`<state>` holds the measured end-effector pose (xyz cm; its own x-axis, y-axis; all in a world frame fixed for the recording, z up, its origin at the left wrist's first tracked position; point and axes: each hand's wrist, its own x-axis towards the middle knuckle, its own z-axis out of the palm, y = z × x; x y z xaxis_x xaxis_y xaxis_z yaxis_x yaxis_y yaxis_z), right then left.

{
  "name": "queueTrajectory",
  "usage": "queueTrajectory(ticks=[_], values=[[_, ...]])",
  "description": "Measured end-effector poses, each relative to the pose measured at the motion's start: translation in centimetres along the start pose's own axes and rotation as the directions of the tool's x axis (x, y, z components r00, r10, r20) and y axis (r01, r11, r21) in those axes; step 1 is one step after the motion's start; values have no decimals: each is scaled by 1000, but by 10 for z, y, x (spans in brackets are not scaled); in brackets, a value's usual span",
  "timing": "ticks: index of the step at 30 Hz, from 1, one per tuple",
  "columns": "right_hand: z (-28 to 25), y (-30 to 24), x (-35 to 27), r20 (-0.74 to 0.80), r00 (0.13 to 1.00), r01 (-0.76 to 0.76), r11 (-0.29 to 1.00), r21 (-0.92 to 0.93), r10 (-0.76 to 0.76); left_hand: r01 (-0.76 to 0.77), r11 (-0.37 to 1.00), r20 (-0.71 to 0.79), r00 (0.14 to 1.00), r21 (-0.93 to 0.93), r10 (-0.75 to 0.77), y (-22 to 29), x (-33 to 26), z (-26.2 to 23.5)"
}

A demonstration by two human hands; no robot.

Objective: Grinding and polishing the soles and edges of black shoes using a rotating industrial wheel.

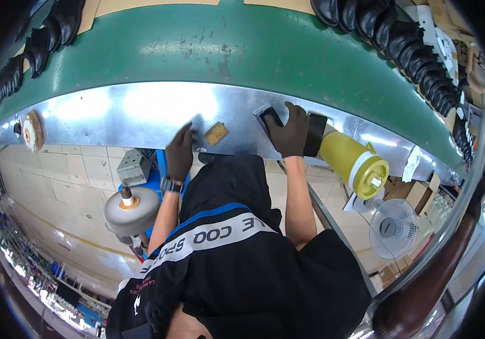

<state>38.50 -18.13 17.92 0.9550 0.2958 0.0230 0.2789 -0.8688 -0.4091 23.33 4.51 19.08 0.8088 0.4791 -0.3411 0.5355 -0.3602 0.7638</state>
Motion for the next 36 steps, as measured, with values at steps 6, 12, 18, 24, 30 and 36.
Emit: queueTrajectory(ticks=[6,12,18,24,30,36], values=[[20,27,-26,298,933,-109,949,-297,201,-138,975,-22,989,175,145,-69,-118,8],[7,-24,-31,486,848,-169,977,-131,212,-39,968,-95,993,250,65,-104,-176,33],[52,-110,-83,681,587,355,895,271,-438,118,991,-134,983,-70,-127,-175,-197,76],[98,-188,-164,689,296,586,695,416,-662,230,955,-329,931,187,-159,-257,-259,97],[114,-192,-189,697,226,607,658,446,-680,661,747,-340,719,66,-606,-316,-374,198],[104,-184,-197,722,294,597,711,372,-626,577,786,22,803,223,-595,-306,-422,236]])
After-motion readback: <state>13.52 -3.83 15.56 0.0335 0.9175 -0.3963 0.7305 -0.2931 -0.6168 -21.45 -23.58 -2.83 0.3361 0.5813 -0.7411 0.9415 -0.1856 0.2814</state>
